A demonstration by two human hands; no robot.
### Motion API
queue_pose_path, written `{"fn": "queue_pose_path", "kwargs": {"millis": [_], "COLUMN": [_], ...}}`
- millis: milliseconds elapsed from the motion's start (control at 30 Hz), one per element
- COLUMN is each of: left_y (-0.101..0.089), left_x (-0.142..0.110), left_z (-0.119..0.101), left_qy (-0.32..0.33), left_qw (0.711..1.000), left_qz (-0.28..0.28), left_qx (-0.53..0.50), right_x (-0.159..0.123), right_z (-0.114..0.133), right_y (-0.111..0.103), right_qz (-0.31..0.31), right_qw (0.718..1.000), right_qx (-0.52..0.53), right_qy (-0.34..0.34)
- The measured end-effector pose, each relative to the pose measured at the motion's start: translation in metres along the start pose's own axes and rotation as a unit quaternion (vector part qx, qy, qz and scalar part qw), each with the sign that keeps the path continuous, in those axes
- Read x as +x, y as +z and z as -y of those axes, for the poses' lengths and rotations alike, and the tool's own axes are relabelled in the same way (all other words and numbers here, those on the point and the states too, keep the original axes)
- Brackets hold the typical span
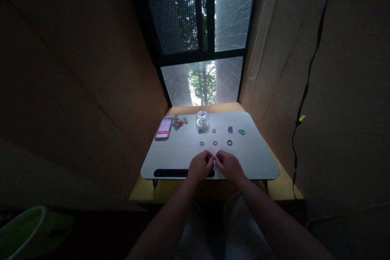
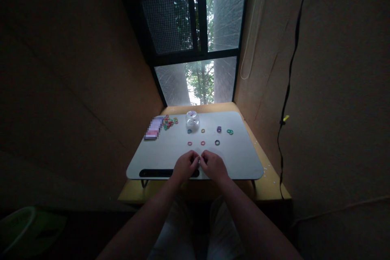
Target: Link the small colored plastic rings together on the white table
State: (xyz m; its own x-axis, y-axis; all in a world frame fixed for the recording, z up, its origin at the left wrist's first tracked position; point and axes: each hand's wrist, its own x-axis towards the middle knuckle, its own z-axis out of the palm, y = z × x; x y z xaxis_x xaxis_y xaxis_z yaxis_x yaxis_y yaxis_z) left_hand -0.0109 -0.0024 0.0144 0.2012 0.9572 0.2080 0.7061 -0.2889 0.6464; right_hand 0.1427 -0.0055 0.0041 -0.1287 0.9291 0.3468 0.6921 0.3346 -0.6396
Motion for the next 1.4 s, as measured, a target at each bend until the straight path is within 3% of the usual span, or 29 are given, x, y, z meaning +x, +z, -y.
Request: {"fn": "queue_pose_path", "kwargs": {"millis": [800, 1400], "left_y": [-0.003, -0.001], "left_x": [0.003, 0.006], "left_z": [0.0, 0.004], "left_qy": [0.0, -0.019], "left_qw": [1.0, 0.998], "left_qz": [0.021, 0.001], "left_qx": [-0.012, -0.059], "right_x": [0.005, 0.005], "right_z": [-0.003, -0.003], "right_y": [0.0, -0.001], "right_qz": [0.028, 0.027], "right_qw": [1.0, 1.0], "right_qx": [0.004, 0.002], "right_qy": [0.003, 0.002]}}
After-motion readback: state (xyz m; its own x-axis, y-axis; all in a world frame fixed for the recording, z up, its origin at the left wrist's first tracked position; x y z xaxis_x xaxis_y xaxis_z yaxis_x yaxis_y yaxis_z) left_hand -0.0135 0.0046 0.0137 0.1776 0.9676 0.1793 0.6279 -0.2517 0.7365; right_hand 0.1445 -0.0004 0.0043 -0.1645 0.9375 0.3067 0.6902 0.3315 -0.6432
